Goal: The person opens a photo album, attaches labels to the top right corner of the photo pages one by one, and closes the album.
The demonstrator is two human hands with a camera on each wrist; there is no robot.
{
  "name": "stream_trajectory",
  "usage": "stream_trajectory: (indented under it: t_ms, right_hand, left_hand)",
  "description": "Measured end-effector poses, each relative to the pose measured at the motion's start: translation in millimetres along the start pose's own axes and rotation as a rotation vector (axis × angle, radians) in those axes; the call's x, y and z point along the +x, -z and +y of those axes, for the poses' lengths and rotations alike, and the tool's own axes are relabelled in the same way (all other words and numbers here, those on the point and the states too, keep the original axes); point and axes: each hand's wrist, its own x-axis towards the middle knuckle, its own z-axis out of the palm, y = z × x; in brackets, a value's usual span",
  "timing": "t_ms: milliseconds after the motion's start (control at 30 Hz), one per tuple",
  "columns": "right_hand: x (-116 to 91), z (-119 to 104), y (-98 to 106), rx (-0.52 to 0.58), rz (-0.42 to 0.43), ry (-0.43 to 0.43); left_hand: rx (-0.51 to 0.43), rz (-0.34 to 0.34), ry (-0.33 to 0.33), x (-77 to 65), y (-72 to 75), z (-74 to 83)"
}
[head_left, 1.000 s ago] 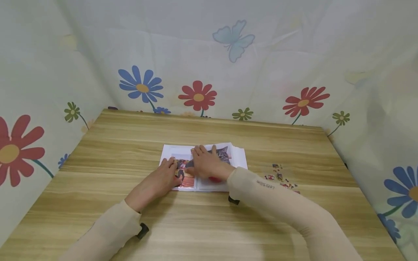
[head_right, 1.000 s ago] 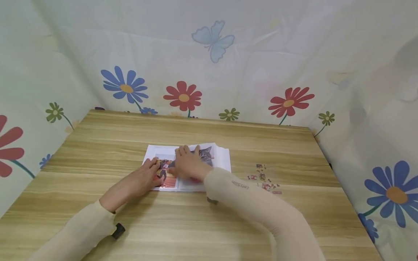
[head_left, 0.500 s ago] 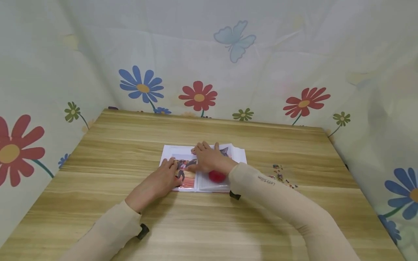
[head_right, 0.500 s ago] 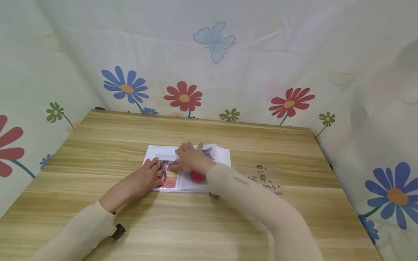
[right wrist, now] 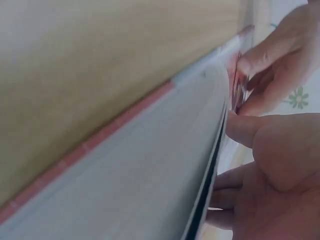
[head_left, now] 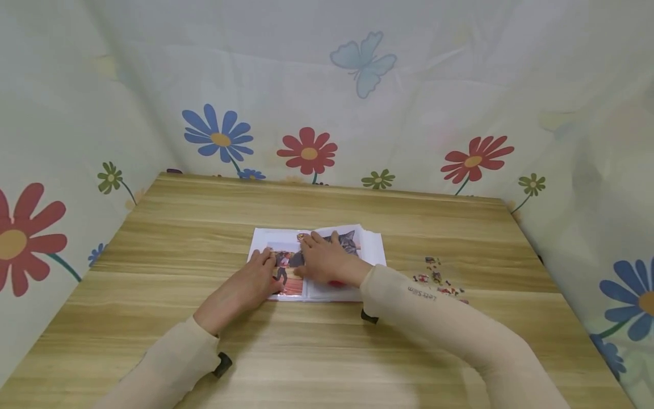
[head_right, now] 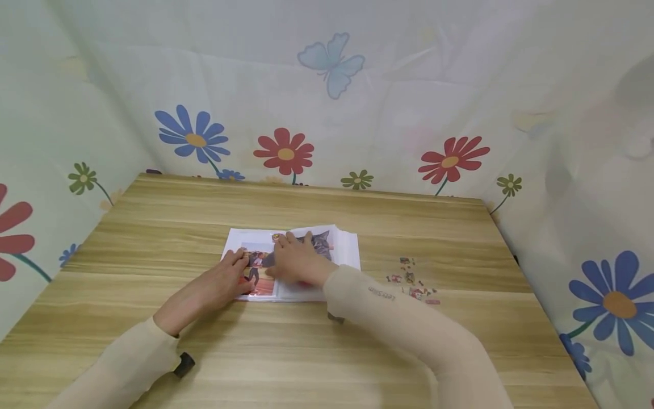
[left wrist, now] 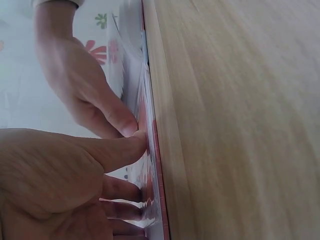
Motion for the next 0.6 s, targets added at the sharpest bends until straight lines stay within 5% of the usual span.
stream_trajectory:
  t_ms: [600]
  right_hand:
    - [15,9,7,-0.007,-0.036,-0.006]
  left_hand:
    - [-0.005,-0.045,0.024,1.2,-1.4,-0.3]
